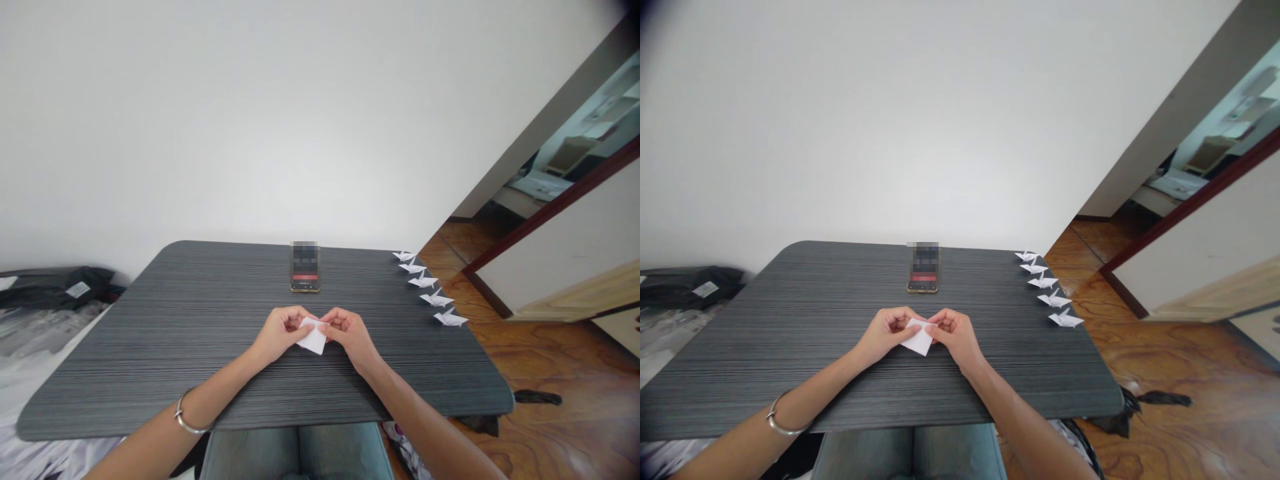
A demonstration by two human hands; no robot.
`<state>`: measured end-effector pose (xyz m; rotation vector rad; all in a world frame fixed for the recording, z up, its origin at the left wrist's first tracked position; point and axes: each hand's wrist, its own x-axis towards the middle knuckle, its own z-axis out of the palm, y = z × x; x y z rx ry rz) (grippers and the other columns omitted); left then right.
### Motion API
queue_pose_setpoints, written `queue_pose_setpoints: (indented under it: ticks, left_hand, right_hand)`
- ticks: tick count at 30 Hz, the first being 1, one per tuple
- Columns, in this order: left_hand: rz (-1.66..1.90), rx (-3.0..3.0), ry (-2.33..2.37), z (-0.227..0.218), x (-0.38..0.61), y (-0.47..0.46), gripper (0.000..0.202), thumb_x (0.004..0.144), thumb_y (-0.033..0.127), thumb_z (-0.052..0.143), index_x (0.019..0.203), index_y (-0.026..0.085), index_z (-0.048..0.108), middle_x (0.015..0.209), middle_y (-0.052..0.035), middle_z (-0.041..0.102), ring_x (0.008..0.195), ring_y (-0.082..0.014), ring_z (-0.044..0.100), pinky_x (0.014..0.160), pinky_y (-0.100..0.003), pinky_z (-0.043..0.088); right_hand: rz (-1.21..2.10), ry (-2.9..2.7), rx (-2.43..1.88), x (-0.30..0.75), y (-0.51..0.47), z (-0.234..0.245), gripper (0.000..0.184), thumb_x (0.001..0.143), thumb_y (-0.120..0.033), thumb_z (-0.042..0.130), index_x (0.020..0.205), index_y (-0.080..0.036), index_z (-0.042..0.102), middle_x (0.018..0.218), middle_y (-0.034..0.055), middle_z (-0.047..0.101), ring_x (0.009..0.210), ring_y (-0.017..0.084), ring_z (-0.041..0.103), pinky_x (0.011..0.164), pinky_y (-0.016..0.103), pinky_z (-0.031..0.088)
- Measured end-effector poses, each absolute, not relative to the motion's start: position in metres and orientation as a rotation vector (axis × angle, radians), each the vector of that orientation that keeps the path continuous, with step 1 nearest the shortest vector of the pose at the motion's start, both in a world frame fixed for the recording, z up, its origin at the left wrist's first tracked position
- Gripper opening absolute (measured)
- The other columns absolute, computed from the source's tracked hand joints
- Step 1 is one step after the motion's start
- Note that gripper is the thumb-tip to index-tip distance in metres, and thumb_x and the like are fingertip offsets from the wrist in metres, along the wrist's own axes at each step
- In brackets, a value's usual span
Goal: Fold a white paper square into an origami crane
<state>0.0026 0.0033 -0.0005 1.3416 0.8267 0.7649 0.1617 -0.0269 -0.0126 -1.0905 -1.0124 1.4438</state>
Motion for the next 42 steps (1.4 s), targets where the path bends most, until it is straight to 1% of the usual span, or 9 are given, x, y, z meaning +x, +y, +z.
queue_pose_setpoints:
  ticks: [6, 11, 16, 20, 23, 28, 34, 38, 42]
  left_hand:
    - [0.792, 1.304, 0.786, -0.0028, 0.0023, 0.0045, 0.018, 0.065, 0.027, 0.065, 0.075, 0.011, 0.065, 0.057, -0.0001, 0.061, 0.048, -0.0071, 0.049, 0.046, -0.017, 0.034]
    - [0.83, 1.25, 0.771, 0.0003, 0.0004, 0.0061, 0.016, 0.061, 0.027, 0.068, 0.065, 0.011, 0.065, 0.047, 0.0024, 0.056, 0.042, -0.0062, 0.045, 0.046, -0.018, 0.033]
    - [0.841, 1.273, 0.783, 0.0049, -0.0013, 0.0054, 0.016, 0.062, 0.025, 0.067, 0.066, 0.01, 0.065, 0.051, 0.0013, 0.059, 0.046, -0.0069, 0.049, 0.048, -0.018, 0.036]
    - [0.831, 1.318, 0.787, 0.004, -0.0014, 0.004, 0.017, 0.064, 0.023, 0.065, 0.076, 0.01, 0.065, 0.061, -0.0011, 0.063, 0.053, -0.0087, 0.053, 0.051, -0.018, 0.04]
    - [0.803, 1.339, 0.795, 0.0008, -0.0009, 0.003, 0.018, 0.065, 0.024, 0.064, 0.076, 0.01, 0.065, 0.064, -0.0028, 0.063, 0.054, -0.0107, 0.055, 0.05, -0.02, 0.043]
    - [0.845, 1.432, 0.818, -0.001, -0.0012, 0.0035, 0.013, 0.065, 0.02, 0.062, 0.072, 0.01, 0.067, 0.062, -0.0023, 0.063, 0.053, -0.009, 0.053, 0.049, -0.018, 0.04]
    - [0.853, 1.431, 0.813, 0.0016, -0.0024, 0.0049, 0.01, 0.065, 0.017, 0.061, 0.068, 0.01, 0.066, 0.059, -0.0015, 0.062, 0.049, -0.0079, 0.051, 0.047, -0.017, 0.036]
    - [0.855, 1.443, 0.82, 0.002, -0.0032, 0.006, 0.01, 0.064, 0.015, 0.06, 0.069, 0.011, 0.067, 0.061, -0.0018, 0.062, 0.05, -0.0082, 0.052, 0.048, -0.017, 0.036]
    - [0.867, 1.487, 0.855, 0.0023, -0.0042, 0.0071, 0.011, 0.064, 0.015, 0.058, 0.069, 0.011, 0.067, 0.062, -0.0022, 0.062, 0.053, -0.009, 0.052, 0.049, -0.018, 0.038]
  right_hand:
    - [1.455, -0.966, -1.061, 0.1614, -0.0268, -0.0115, 0.016, 0.057, -0.024, 0.072, 0.06, -0.016, 0.059, 0.052, -0.0031, 0.061, 0.046, 0.008, 0.052, 0.046, 0.019, 0.043]
    - [1.495, -0.923, -1.009, 0.1652, -0.0257, -0.0159, 0.012, 0.059, -0.023, 0.071, 0.064, -0.015, 0.063, 0.057, -0.0023, 0.064, 0.048, 0.007, 0.054, 0.048, 0.018, 0.046]
    - [1.48, -0.924, -0.997, 0.1674, -0.0264, -0.0149, 0.012, 0.06, -0.022, 0.071, 0.066, -0.015, 0.064, 0.061, -0.0011, 0.066, 0.053, 0.008, 0.057, 0.052, 0.019, 0.049]
    - [1.441, -0.961, -0.988, 0.1667, -0.0275, -0.0119, 0.01, 0.06, -0.02, 0.071, 0.062, -0.015, 0.063, 0.057, -0.0026, 0.064, 0.051, 0.007, 0.055, 0.052, 0.018, 0.047]
    - [1.428, -0.994, -0.992, 0.1654, -0.0277, -0.011, 0.01, 0.059, -0.018, 0.071, 0.061, -0.016, 0.061, 0.053, -0.004, 0.061, 0.048, 0.006, 0.053, 0.049, 0.017, 0.045]
    - [1.412, -1.002, -1.006, 0.1649, -0.0271, -0.0112, 0.009, 0.059, -0.018, 0.071, 0.06, -0.016, 0.061, 0.051, -0.0044, 0.06, 0.046, 0.006, 0.052, 0.048, 0.017, 0.043]
    - [1.422, -0.974, -0.985, 0.1669, -0.0265, -0.0132, 0.008, 0.06, -0.018, 0.07, 0.06, -0.016, 0.062, 0.052, -0.0041, 0.06, 0.048, 0.007, 0.053, 0.049, 0.019, 0.046]
    - [1.448, -0.973, -0.969, 0.1685, -0.0272, -0.0133, 0.009, 0.061, -0.02, 0.069, 0.063, -0.016, 0.062, 0.058, -0.0028, 0.062, 0.052, 0.008, 0.056, 0.052, 0.02, 0.048]
    - [1.499, -0.925, -0.966, 0.1682, -0.0282, -0.0102, 0.016, 0.069, -0.03, 0.063, 0.077, -0.017, 0.06, 0.057, -0.0021, 0.063, 0.051, 0.009, 0.058, 0.052, 0.021, 0.049]
